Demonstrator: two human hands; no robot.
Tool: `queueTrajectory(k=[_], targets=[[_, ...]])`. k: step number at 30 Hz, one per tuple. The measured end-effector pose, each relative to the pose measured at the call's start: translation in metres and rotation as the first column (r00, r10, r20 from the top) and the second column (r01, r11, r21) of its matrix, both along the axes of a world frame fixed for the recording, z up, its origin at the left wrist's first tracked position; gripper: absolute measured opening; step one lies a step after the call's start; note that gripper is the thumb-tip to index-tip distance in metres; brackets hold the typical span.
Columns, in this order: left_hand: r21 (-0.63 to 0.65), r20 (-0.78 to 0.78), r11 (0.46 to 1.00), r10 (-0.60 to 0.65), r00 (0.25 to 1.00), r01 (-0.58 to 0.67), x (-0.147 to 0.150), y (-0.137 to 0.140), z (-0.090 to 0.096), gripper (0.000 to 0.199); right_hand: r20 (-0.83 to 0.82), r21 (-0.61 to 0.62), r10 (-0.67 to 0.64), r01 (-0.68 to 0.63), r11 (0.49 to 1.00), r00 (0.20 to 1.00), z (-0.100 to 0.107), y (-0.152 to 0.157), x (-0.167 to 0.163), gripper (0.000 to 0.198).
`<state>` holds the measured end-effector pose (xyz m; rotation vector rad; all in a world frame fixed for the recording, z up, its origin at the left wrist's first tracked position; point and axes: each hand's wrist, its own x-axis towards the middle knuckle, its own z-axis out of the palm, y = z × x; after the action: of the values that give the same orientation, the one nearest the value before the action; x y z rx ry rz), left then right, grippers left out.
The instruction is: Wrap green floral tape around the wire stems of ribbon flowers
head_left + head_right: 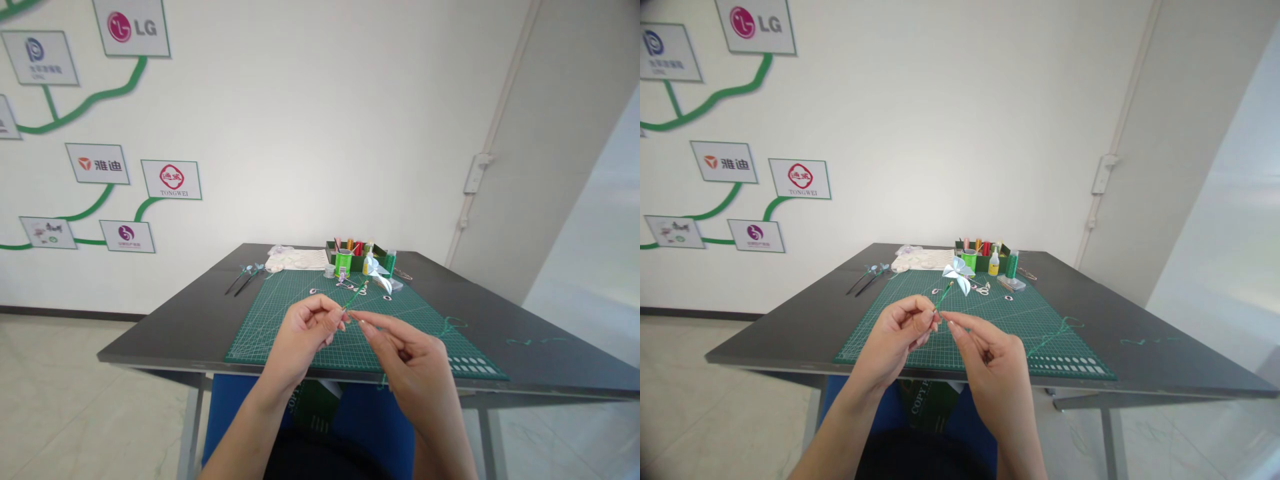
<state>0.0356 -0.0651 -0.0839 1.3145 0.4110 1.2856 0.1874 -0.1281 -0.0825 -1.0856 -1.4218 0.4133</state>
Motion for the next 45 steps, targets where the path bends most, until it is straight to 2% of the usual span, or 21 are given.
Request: queueTrajectory(k=[14,22,27,34,38,45], targets=[[-0.041,0.040,0.999,0.004,0.999,-0.002,0.001,0.000,-0.001,0.046,0.019,0.020,-0.003,0.003,1.000,1.000,0.000,-0.002,-0.002,0.035],[0.012,0.028,0.999,0.040,0.999,-0.040,0.000,-0.003,0.001,0.044,0.064,0.073,0.078,-0.083,0.994,0.995,-0.011,0.008,0.006,0.036],[0.031,0.004,0.997,0.070,0.998,-0.070,-0.001,-0.003,0.001,0.049,0.104,0.123,0.053,-0.066,0.990,0.993,-0.013,0.010,0.007,0.035],[0.099,-0.107,0.987,0.139,0.985,-0.128,-0.001,-0.001,-0.002,0.046,0.116,0.090,0.018,-0.029,0.996,0.993,-0.013,0.013,0.006,0.037],[0.121,-0.120,0.978,0.183,0.976,-0.168,-0.001,-0.002,-0.002,0.043,0.099,0.091,-0.001,-0.008,0.996,0.995,-0.014,0.014,0.007,0.037],[0.144,-0.120,0.982,0.144,0.982,-0.126,-0.002,-0.002,-0.003,0.042,0.061,0.056,0.013,-0.017,0.998,0.998,-0.014,0.015,0.010,0.039]])
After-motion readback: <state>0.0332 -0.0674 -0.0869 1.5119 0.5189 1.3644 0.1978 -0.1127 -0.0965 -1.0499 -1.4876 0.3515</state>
